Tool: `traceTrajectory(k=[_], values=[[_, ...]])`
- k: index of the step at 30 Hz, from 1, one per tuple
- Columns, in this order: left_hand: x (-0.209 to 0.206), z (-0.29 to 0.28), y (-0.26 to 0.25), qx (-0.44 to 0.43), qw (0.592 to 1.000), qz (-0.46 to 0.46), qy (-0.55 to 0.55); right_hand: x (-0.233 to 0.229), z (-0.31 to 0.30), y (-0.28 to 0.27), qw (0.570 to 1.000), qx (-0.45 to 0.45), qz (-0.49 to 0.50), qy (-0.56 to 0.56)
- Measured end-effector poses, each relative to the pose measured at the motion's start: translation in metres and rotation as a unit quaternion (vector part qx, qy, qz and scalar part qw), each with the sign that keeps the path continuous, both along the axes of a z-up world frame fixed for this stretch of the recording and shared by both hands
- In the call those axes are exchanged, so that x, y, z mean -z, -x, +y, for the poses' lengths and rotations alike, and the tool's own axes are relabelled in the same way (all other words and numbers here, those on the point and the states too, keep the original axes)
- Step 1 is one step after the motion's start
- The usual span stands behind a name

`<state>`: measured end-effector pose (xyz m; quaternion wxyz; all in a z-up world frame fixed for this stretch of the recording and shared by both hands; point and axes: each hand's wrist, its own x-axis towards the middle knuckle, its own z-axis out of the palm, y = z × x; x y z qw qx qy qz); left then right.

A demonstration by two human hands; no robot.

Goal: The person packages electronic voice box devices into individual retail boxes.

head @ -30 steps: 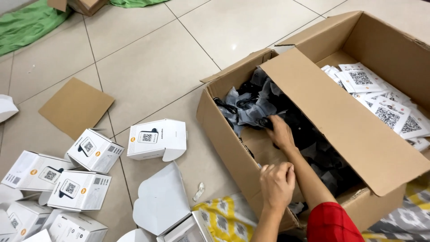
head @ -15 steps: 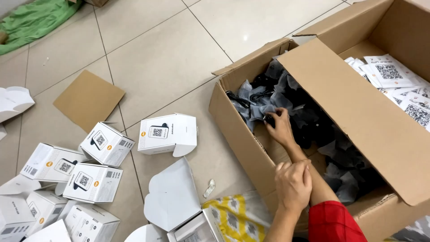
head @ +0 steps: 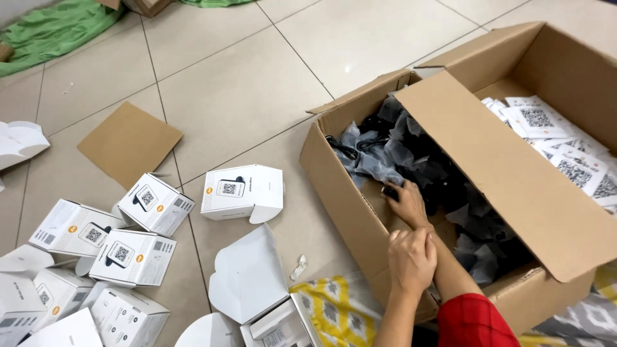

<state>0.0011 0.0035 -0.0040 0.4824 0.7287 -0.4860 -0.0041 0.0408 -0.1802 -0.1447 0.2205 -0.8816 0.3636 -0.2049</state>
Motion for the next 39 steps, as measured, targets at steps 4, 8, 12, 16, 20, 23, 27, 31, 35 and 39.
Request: traceTrajectory(k=[4, 8, 12, 16, 20, 23, 27, 31, 35, 39], values=[[0.009, 0.008, -0.005, 0.018, 1.000, -0.018, -0.010, -0.001, -0.010, 0.034, 0.994, 0.079, 0.043, -0.054], [0.007, 0.021, -0.005, 0.065, 0.994, -0.060, -0.069, -0.054, 0.025, 0.092, 0.991, 0.096, 0.083, -0.034], [0.024, 0.044, 0.001, 0.080, 0.989, -0.106, -0.073, -0.112, 0.120, 0.142, 0.993, 0.120, -0.011, -0.005], [0.013, 0.073, 0.018, 0.072, 0.987, -0.096, -0.111, -0.132, 0.165, 0.154, 0.986, 0.113, -0.070, 0.101], [0.032, 0.090, 0.031, 0.052, 0.978, -0.093, -0.181, -0.142, 0.185, 0.153, 0.970, 0.063, -0.119, 0.201], [0.037, 0.092, 0.038, 0.037, 0.973, -0.096, -0.205, -0.139, 0.200, 0.160, 0.958, 0.100, -0.092, 0.252], [0.020, 0.101, 0.045, 0.030, 0.960, -0.066, -0.271, -0.069, 0.170, 0.171, 0.947, 0.189, -0.030, 0.257], [0.014, 0.099, 0.033, 0.045, 0.947, -0.057, -0.314, -0.082, 0.133, 0.173, 0.992, 0.107, 0.023, -0.057], [0.000, 0.101, 0.036, 0.063, 0.929, -0.046, -0.363, -0.053, 0.112, 0.174, 0.923, -0.110, -0.208, -0.305], [0.024, 0.080, 0.015, 0.054, 0.917, -0.054, -0.391, -0.041, 0.108, 0.141, 0.990, -0.063, -0.112, -0.058]])
